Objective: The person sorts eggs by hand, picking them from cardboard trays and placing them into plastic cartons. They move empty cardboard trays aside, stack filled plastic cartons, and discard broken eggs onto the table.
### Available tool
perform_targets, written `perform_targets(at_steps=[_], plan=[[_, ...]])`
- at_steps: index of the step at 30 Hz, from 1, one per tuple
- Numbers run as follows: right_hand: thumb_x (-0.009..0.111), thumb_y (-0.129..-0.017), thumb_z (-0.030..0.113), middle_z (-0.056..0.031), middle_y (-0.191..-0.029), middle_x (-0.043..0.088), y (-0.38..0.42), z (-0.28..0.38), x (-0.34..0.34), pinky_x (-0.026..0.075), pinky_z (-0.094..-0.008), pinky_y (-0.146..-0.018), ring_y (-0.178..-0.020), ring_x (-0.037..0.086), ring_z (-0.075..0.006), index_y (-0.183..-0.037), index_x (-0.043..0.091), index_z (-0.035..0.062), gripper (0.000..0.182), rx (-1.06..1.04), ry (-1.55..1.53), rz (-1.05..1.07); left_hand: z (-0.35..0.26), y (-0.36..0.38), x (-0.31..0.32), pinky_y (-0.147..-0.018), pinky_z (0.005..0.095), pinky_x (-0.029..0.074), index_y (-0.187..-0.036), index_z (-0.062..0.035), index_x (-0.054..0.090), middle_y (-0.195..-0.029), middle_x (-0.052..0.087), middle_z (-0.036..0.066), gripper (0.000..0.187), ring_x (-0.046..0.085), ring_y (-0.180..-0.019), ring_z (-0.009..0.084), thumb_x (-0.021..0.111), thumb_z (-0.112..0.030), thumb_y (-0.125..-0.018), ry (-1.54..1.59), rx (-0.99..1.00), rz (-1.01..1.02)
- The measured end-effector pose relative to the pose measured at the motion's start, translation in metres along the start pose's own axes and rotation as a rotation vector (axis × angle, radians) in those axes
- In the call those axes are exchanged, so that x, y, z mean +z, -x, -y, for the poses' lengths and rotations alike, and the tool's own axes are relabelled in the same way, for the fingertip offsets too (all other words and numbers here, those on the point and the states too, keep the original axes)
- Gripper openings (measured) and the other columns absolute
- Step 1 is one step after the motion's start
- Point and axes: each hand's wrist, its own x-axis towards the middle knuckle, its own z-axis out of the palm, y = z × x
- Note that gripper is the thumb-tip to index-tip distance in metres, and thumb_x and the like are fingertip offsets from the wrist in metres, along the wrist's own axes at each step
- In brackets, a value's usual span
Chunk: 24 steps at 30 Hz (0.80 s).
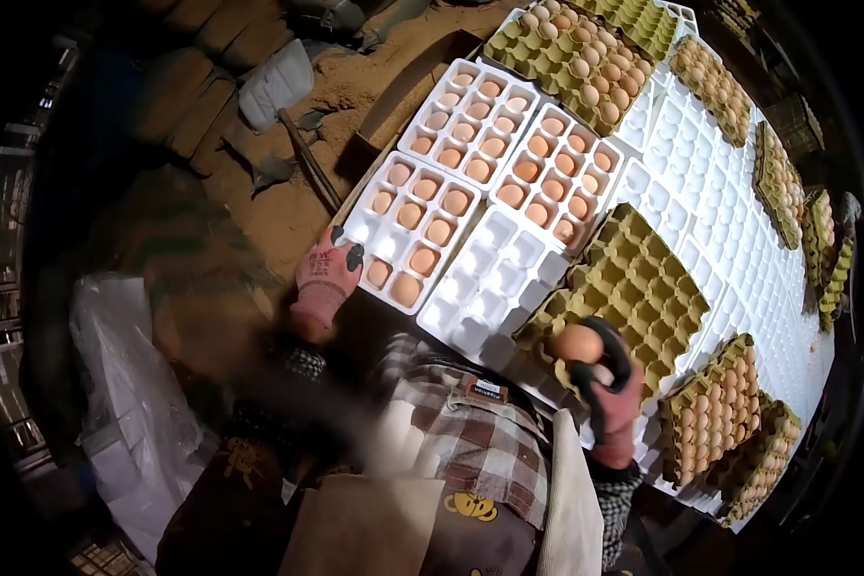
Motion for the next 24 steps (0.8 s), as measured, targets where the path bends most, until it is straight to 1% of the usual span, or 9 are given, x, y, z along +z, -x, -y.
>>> perform_targets(at_steps=[3, 4, 6, 9, 14, 19, 20, 22, 24], plan=[[0.084, -0.067, 0.017, -0.0124, -0.125, 0.057, -0.049, -0.022, 0.112, 0.050, -0.0363, -0.095, -0.107, 0.061, -0.0289, -0.120, 0.067, 0.0114, 0.056, -0.335, 0.275, 0.180, 0.007, -0.022, 0.004, -0.094, 0.0385, 0.049, -0.129, -0.0215, 0.059, -0.136, 0.053, 0.010, 0.046, 0.057, -0.115, 0.0316, 0.065, -0.023, -0.083, 0.433, 0.107, -0.095], [0.084, -0.065, 0.022, -0.0117, -0.129, 0.053, -0.061, -0.011, 0.146, 0.052, -0.0387, -0.091, -0.104, 0.063, -0.0309, -0.121, 0.066, 0.0184, 0.058, -0.253, 0.332, 0.204, 0.007, -0.024, 0.010, -0.101, 0.0390, 0.045, -0.131, -0.0194, 0.058, -0.137, 0.052, 0.010, 0.048, 0.053, -0.122, 0.0316, 0.064, -0.022, -0.084, 0.702, 0.189, -0.215], [0.083, -0.067, 0.029, -0.0123, -0.133, 0.049, -0.088, -0.012, 0.206, 0.052, -0.0411, -0.089, -0.103, 0.064, -0.0314, -0.121, 0.064, 0.0226, 0.058, -0.255, 0.675, 0.181, 0.009, -0.026, 0.023, -0.115, 0.0503, 0.022, -0.141, -0.0157, 0.048, -0.146, 0.045, 0.010, 0.058, 0.037, -0.137, 0.0333, 0.062, -0.018, -0.085, 0.170, 0.257, -0.130], [0.077, -0.072, 0.029, -0.0155, -0.136, 0.045, -0.128, -0.064, 0.256, 0.051, -0.0418, -0.090, -0.102, 0.063, -0.0348, -0.120, 0.063, 0.0245, 0.050, -0.282, 0.950, 0.197, 0.029, -0.035, 0.051, -0.116, 0.0520, 0.020, -0.141, -0.0171, 0.047, -0.149, 0.042, 0.011, 0.060, 0.035, -0.138, 0.0334, 0.064, -0.021, -0.084, 0.372, 0.327, -0.150], [0.073, -0.076, 0.020, -0.0082, -0.137, 0.052, -0.119, -0.078, 0.203, 0.054, -0.0404, -0.087, -0.105, 0.064, -0.0306, -0.122, 0.064, 0.0243, 0.046, -0.236, 0.548, -0.323, 0.005, -0.022, 0.024, -0.116, 0.0538, 0.017, -0.144, -0.0143, 0.044, -0.153, 0.030, 0.020, 0.074, 0.028, -0.140, 0.0394, 0.071, -0.033, -0.078, 0.092, 0.312, -0.035], [0.072, -0.081, 0.022, -0.0105, -0.123, 0.061, -0.145, -0.065, 0.156, 0.053, -0.0391, -0.088, -0.105, 0.064, -0.0289, -0.131, 0.060, 0.0240, 0.052, 0.051, 0.474, -0.320, -0.001, -0.021, 0.022, -0.116, 0.0557, 0.015, -0.141, -0.0103, 0.044, -0.150, 0.033, 0.021, 0.078, 0.027, -0.139, 0.0422, 0.074, -0.036, -0.074, 0.066, 0.285, -0.011], [0.073, -0.081, 0.026, -0.0113, -0.131, 0.055, -0.151, -0.067, 0.151, 0.048, -0.0435, -0.095, -0.116, 0.058, -0.0312, -0.135, 0.057, 0.0242, 0.056, -0.041, 0.515, -0.413, -0.001, -0.020, 0.020, -0.115, 0.0562, 0.016, -0.139, -0.0114, 0.047, -0.149, 0.034, 0.021, 0.077, 0.028, -0.138, 0.0419, 0.074, -0.039, -0.073, 0.082, 0.335, -0.068], [0.072, -0.082, 0.028, -0.0135, -0.143, 0.042, -0.161, -0.073, 0.146, 0.039, -0.0492, -0.103, -0.128, 0.044, -0.0363, -0.138, 0.053, 0.0256, 0.060, 0.181, 1.078, -0.478, -0.001, -0.018, 0.015, -0.114, 0.0571, 0.018, -0.136, -0.0137, 0.052, -0.147, 0.035, 0.021, 0.076, 0.031, -0.136, 0.0414, 0.074, -0.044, -0.070, 0.110, 0.435, -0.180], [0.070, -0.082, 0.024, -0.0160, -0.151, 0.029, -0.160, -0.087, 0.148, 0.029, -0.0517, -0.110, -0.134, 0.034, -0.0412, -0.143, 0.047, 0.0232, 0.065, 0.215, 1.121, -0.409, -0.009, -0.015, 0.006, -0.107, 0.0498, 0.029, -0.121, -0.0202, 0.064, -0.132, 0.048, 0.015, 0.051, 0.041, -0.127, 0.0327, 0.072, -0.037, -0.073, 0.234, 0.703, -0.080]])
